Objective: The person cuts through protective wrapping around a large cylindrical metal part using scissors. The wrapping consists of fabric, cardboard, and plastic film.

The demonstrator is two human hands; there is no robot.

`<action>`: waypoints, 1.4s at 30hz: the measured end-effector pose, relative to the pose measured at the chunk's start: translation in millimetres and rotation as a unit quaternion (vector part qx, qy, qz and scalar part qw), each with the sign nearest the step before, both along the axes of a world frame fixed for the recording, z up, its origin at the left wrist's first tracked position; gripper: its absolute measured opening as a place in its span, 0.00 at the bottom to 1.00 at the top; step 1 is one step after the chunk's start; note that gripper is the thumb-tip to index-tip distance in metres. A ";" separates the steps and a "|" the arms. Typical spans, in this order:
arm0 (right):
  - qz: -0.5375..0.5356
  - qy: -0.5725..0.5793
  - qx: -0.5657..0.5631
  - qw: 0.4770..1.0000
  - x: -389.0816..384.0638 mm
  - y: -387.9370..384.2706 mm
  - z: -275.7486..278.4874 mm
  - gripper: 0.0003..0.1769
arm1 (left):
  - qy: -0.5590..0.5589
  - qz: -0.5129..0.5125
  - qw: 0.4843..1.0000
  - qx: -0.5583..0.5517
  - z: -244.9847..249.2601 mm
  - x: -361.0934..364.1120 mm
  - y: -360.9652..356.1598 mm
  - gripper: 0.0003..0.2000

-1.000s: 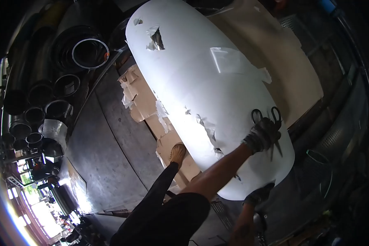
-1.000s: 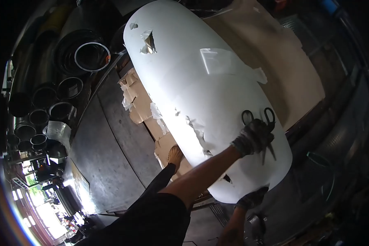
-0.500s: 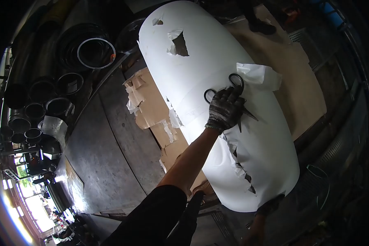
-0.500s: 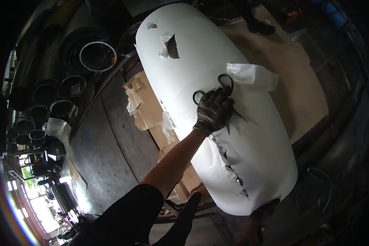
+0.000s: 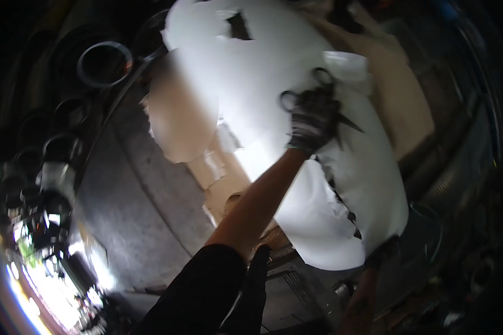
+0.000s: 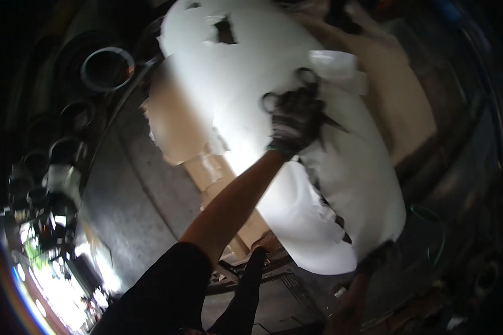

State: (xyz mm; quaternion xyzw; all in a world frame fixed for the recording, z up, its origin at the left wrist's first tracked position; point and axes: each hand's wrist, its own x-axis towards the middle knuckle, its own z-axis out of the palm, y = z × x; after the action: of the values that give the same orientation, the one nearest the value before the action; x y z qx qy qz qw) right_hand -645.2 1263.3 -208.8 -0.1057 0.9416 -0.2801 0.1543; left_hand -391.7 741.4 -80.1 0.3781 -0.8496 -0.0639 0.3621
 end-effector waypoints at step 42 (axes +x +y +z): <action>0.184 0.183 0.143 0.955 -58.1 -6.3 -1.8 0.27 | 0.015 -0.050 0.999 -0.009 -43.1 95.0 134.7 0.18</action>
State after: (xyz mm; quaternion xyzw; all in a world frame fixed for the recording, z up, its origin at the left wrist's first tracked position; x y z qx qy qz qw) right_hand -703.3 1257.0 -210.5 -0.3038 0.9480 -0.0852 0.0417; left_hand -296.7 876.1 -123.2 0.3310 -0.8624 -0.0804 0.3744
